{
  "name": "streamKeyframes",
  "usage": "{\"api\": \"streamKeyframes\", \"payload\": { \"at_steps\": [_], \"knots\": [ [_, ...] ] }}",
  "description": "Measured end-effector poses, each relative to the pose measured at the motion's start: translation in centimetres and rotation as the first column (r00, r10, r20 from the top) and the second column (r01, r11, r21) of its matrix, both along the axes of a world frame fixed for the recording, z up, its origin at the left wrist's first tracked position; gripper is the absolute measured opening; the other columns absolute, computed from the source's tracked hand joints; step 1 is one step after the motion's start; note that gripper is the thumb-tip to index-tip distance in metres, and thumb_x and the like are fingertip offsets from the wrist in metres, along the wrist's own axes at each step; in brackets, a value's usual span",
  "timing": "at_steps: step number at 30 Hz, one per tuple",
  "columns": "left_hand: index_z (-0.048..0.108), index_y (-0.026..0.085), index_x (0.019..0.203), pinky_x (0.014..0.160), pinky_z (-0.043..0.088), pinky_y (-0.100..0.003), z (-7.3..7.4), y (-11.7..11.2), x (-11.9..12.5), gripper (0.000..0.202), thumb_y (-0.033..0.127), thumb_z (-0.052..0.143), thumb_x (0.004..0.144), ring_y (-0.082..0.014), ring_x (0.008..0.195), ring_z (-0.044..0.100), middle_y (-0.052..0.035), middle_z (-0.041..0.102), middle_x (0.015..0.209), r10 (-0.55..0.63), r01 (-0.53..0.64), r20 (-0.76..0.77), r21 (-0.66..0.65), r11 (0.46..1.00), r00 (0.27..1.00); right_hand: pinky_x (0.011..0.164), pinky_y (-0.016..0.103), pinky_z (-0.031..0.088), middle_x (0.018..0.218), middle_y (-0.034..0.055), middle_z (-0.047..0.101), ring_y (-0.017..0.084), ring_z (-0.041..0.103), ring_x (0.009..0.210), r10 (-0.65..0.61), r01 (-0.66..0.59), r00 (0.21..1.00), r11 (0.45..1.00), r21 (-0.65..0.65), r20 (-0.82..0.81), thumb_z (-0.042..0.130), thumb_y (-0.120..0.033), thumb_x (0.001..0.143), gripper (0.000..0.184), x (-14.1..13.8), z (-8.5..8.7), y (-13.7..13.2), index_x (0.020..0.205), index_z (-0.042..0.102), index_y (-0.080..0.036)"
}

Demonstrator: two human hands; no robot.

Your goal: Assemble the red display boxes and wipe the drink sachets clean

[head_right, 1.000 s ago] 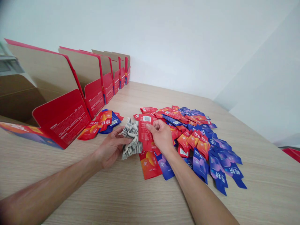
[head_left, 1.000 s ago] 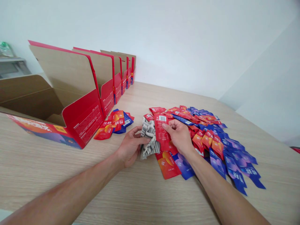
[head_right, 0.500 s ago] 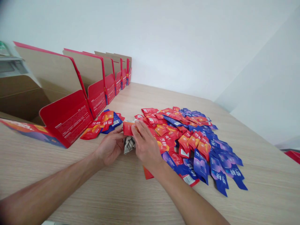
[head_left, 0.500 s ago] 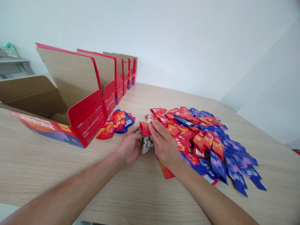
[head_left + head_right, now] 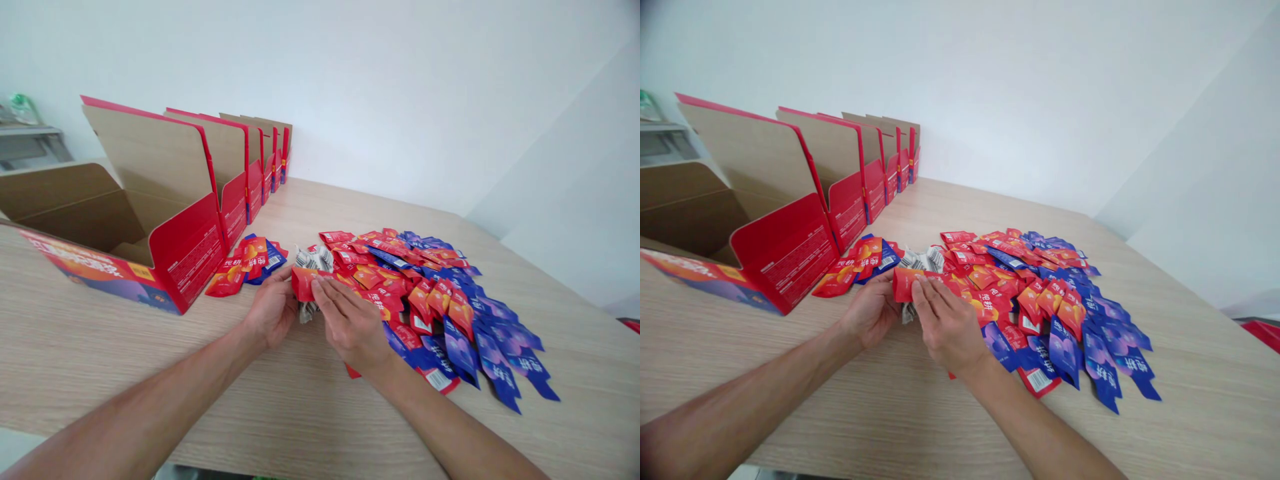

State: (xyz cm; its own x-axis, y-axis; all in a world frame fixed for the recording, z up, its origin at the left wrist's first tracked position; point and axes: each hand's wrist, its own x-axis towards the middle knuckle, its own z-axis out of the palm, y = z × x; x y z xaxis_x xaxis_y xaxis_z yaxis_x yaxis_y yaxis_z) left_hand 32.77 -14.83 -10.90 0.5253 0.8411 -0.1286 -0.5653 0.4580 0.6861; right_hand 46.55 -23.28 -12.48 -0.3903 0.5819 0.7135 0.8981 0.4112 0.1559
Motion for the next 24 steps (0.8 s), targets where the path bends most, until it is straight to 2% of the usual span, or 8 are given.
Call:
{"api": "streamKeyframes", "payload": {
  "at_steps": [3,6,9,12,14,16,20,24],
  "knots": [
    [0.072,0.015,0.091,0.073,0.06,-0.031,-0.3,0.3,0.1,0.035,0.001,0.064,0.061,-0.0215,0.081,0.074,-0.0063,0.078,0.087,0.022,-0.022,-0.006,0.027,0.999,1.0,0.096,0.036,0.06,0.119,0.0132,0.077,0.023,0.074,0.107,0.029,-0.042,0.992,0.994,-0.104,-0.123,0.044,-0.007,0.097,0.045,-0.7,1.0,-0.2,0.135,0.065,-0.016],
    [0.071,0.015,0.093,0.074,0.06,-0.032,-0.8,0.3,0.3,0.035,0.001,0.065,0.062,-0.02,0.077,0.073,-0.0059,0.077,0.085,0.027,-0.026,-0.052,0.022,0.999,0.998,0.071,0.029,0.059,0.092,0.0083,0.081,0.02,0.076,0.077,-0.095,0.022,0.929,0.979,-0.204,-0.359,0.048,-0.018,0.1,0.03,-0.7,3.3,0.3,0.112,0.076,-0.019],
    [0.069,0.016,0.093,0.073,0.06,-0.032,-1.1,0.1,0.5,0.034,0.001,0.065,0.063,-0.0189,0.073,0.072,-0.0052,0.077,0.084,0.003,-0.003,-0.07,-0.002,1.0,0.998,0.067,0.029,0.053,0.081,0.005,0.078,0.019,0.071,0.067,-0.203,0.067,0.774,0.968,-0.242,-0.6,0.056,-0.031,0.099,0.026,-0.3,5.8,2.4,0.099,0.078,-0.019],
    [0.067,0.016,0.088,0.071,0.059,-0.032,-1.2,-0.1,0.6,0.031,0.001,0.064,0.061,-0.0194,0.073,0.072,-0.0051,0.076,0.083,-0.008,0.007,-0.089,-0.015,1.0,0.996,0.067,0.027,0.05,0.08,0.002,0.076,0.019,0.07,0.072,-0.215,-0.047,0.569,0.955,-0.292,-0.794,0.061,-0.03,0.094,0.021,-0.4,7.2,6.1,0.092,0.078,-0.019],
    [0.067,0.016,0.085,0.068,0.058,-0.03,-1.2,-0.1,0.7,0.032,0.0,0.061,0.059,-0.0193,0.072,0.071,-0.0048,0.076,0.083,-0.004,0.001,-0.105,-0.021,1.0,0.994,0.064,0.026,0.048,0.077,0.0003,0.074,0.017,0.068,0.072,-0.291,-0.17,0.406,0.908,-0.384,-0.867,0.063,-0.027,0.09,0.017,-1.1,7.3,9.0,0.09,0.077,-0.018],
    [0.067,0.016,0.083,0.065,0.056,-0.028,-1.2,-0.1,0.7,0.031,0.0,0.06,0.057,-0.0186,0.071,0.07,-0.0042,0.076,0.082,0.008,-0.01,-0.106,-0.018,1.0,0.994,0.059,0.024,0.047,0.071,-0.0009,0.071,0.016,0.066,0.066,-0.398,-0.274,0.311,0.832,-0.482,-0.863,0.066,-0.023,0.088,0.013,-2.3,7.0,12.0,0.085,0.076,-0.016],
    [0.067,0.016,0.084,0.062,0.054,-0.027,-1.4,-0.1,0.6,0.03,0.002,0.061,0.058,-0.0181,0.07,0.069,-0.0038,0.074,0.081,-0.03,0.025,-0.126,-0.039,0.999,0.992,0.059,0.025,0.05,0.072,0.0007,0.069,0.015,0.064,0.063,-0.511,-0.366,0.343,0.7,-0.613,-0.788,0.069,-0.02,0.089,0.01,-5.4,6.0,16.8,0.085,0.073,-0.011],
    [0.066,0.017,0.085,0.061,0.052,-0.027,-1.5,-0.2,0.6,0.031,0.002,0.061,0.058,-0.0187,0.069,0.068,-0.0038,0.073,0.078,-0.059,0.057,-0.126,-0.018,0.998,0.99,0.085,0.041,0.06,0.121,0.0089,0.067,0.021,0.069,0.1,-0.55,-0.416,0.409,0.599,-0.685,-0.729,0.066,-0.036,0.099,0.032,-7.8,4.4,19.8,0.125,0.064,-0.016]
  ]
}}
